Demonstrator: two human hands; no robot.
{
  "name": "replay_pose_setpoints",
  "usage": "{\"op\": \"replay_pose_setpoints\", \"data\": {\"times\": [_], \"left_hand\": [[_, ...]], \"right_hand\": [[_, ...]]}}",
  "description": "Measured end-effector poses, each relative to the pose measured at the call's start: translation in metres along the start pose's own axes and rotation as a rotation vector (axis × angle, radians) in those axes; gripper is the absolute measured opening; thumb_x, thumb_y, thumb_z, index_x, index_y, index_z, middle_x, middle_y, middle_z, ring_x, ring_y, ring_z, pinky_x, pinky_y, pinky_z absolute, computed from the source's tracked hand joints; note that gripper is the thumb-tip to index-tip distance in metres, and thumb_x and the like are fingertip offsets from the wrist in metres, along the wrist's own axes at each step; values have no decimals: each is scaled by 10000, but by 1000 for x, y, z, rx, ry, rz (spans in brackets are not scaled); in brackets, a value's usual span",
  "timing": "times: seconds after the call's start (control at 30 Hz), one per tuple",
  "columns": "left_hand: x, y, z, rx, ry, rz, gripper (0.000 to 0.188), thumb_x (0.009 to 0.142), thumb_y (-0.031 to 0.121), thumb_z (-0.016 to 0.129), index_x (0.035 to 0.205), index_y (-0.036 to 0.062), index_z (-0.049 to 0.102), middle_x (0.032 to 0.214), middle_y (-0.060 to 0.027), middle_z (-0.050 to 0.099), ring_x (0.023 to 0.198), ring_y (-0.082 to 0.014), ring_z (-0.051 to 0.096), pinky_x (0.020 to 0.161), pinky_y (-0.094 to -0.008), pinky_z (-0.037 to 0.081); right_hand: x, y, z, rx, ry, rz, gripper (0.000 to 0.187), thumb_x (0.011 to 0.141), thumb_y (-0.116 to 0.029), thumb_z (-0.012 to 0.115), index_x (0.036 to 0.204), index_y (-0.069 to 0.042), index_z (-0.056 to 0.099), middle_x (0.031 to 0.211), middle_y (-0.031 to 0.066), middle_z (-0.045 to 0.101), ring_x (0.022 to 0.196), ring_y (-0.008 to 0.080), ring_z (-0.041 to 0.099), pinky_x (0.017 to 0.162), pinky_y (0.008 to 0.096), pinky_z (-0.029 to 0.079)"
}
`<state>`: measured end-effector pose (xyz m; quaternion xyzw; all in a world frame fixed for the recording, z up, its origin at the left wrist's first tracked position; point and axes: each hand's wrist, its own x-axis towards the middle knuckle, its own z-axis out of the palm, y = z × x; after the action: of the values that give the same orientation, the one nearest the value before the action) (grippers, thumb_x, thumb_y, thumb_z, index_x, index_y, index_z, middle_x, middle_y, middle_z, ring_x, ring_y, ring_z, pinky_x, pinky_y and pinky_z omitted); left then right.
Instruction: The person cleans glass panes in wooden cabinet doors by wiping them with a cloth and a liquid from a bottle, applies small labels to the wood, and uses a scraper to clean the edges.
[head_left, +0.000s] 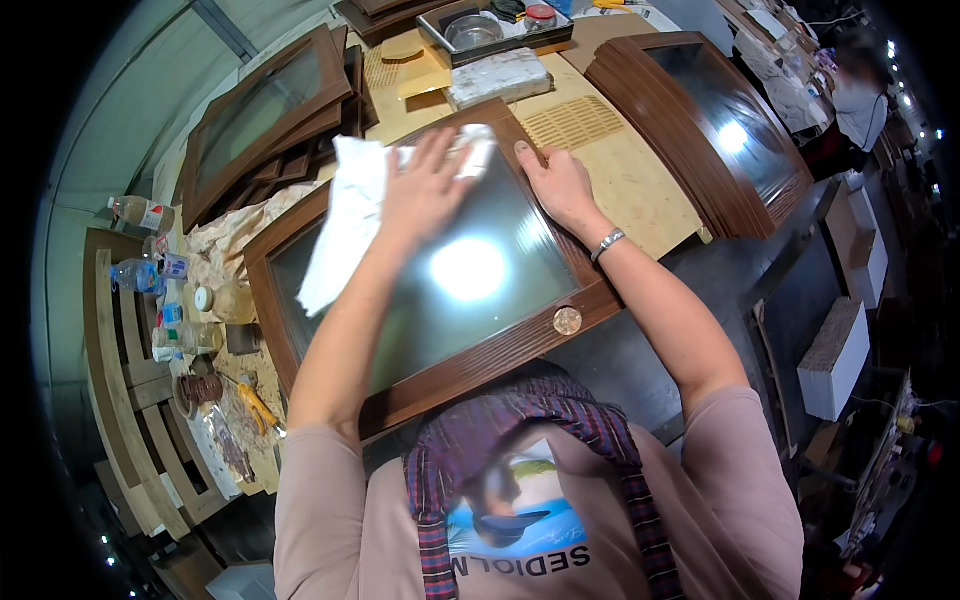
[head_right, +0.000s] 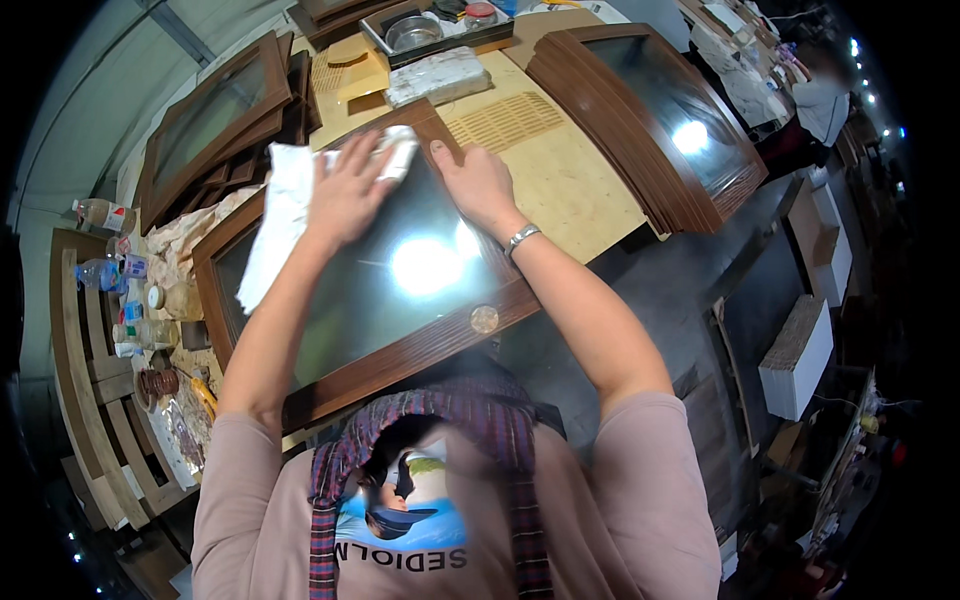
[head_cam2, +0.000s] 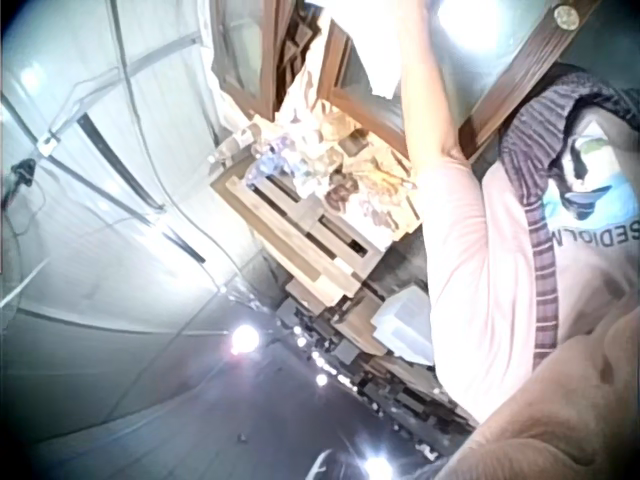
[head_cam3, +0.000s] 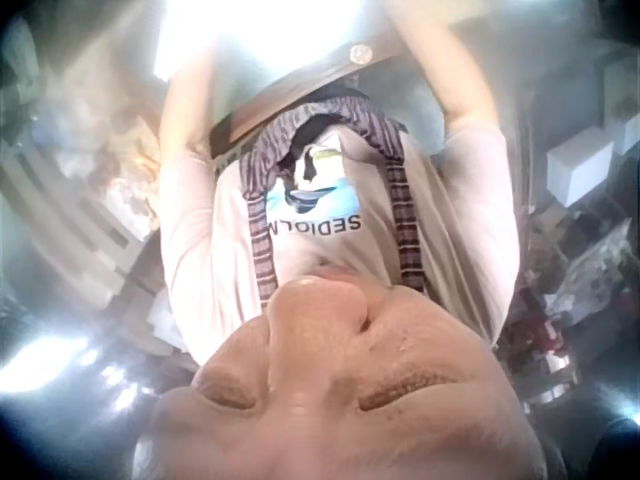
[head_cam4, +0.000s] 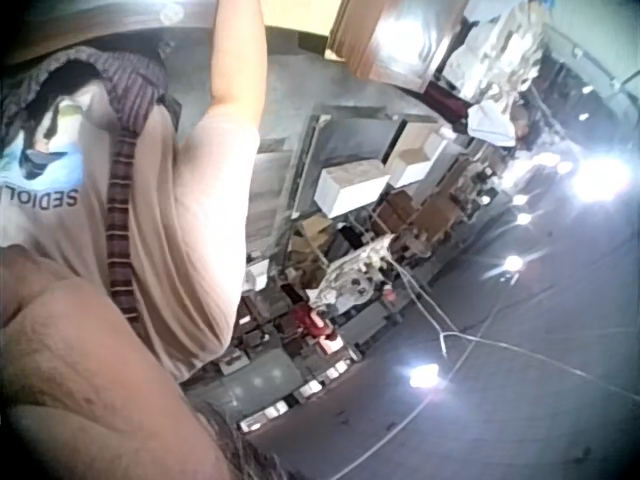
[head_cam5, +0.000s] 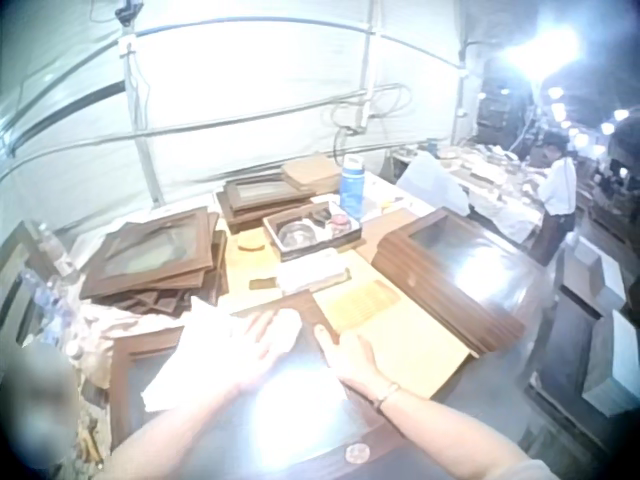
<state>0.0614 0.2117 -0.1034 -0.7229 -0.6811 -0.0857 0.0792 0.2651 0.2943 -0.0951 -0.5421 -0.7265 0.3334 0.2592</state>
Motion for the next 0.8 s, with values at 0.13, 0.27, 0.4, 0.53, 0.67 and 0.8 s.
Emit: {"op": "replay_pose_setpoints", "data": {"times": [0.13,0.27,0.4,0.53,0.67,0.8], "left_hand": [[-73,-77,-14,92,52,-131,467,984,339,491,1433,215,522,1509,-36,443,1386,-268,397,1152,-551,253],[-180,-145,-44,95,149,-343,343,938,145,580,1269,102,658,1275,-111,601,1142,-306,571,979,-442,434],[-206,-135,-86,-125,92,-672,282,942,89,578,1203,22,662,1119,-157,604,1037,-330,587,909,-418,470],[-157,-66,-34,-219,237,-308,328,913,165,577,1200,15,634,1164,-249,602,1019,-406,587,893,-470,473],[-133,28,-42,-300,95,-33,398,861,213,659,1233,72,638,1211,-202,611,1099,-359,582,998,-487,418],[-145,-70,-50,76,213,-302,350,925,225,539,1172,-3,638,1105,-167,655,958,-354,608,891,-497,437]], "right_hand": [[-4,-9,-4,-3,-37,22,644,937,-520,551,840,108,656,807,326,659,822,457,667,759,491,518],[-4,-2,-2,-29,34,-16,623,922,-500,574,844,113,655,807,328,660,823,450,672,766,489,522],[-7,-8,0,-59,31,-36,634,905,-500,588,935,129,662,855,332,672,866,454,675,806,483,525],[-7,-9,5,-107,43,-65,705,899,-500,593,1141,161,620,947,358,668,972,450,668,874,466,519],[-3,-4,1,-141,14,-23,697,883,-476,618,1153,166,609,957,361,665,979,448,665,871,463,521],[0,-3,-3,-159,-70,-7,635,842,-407,666,1136,153,613,937,352,669,962,448,668,852,465,523]]}}
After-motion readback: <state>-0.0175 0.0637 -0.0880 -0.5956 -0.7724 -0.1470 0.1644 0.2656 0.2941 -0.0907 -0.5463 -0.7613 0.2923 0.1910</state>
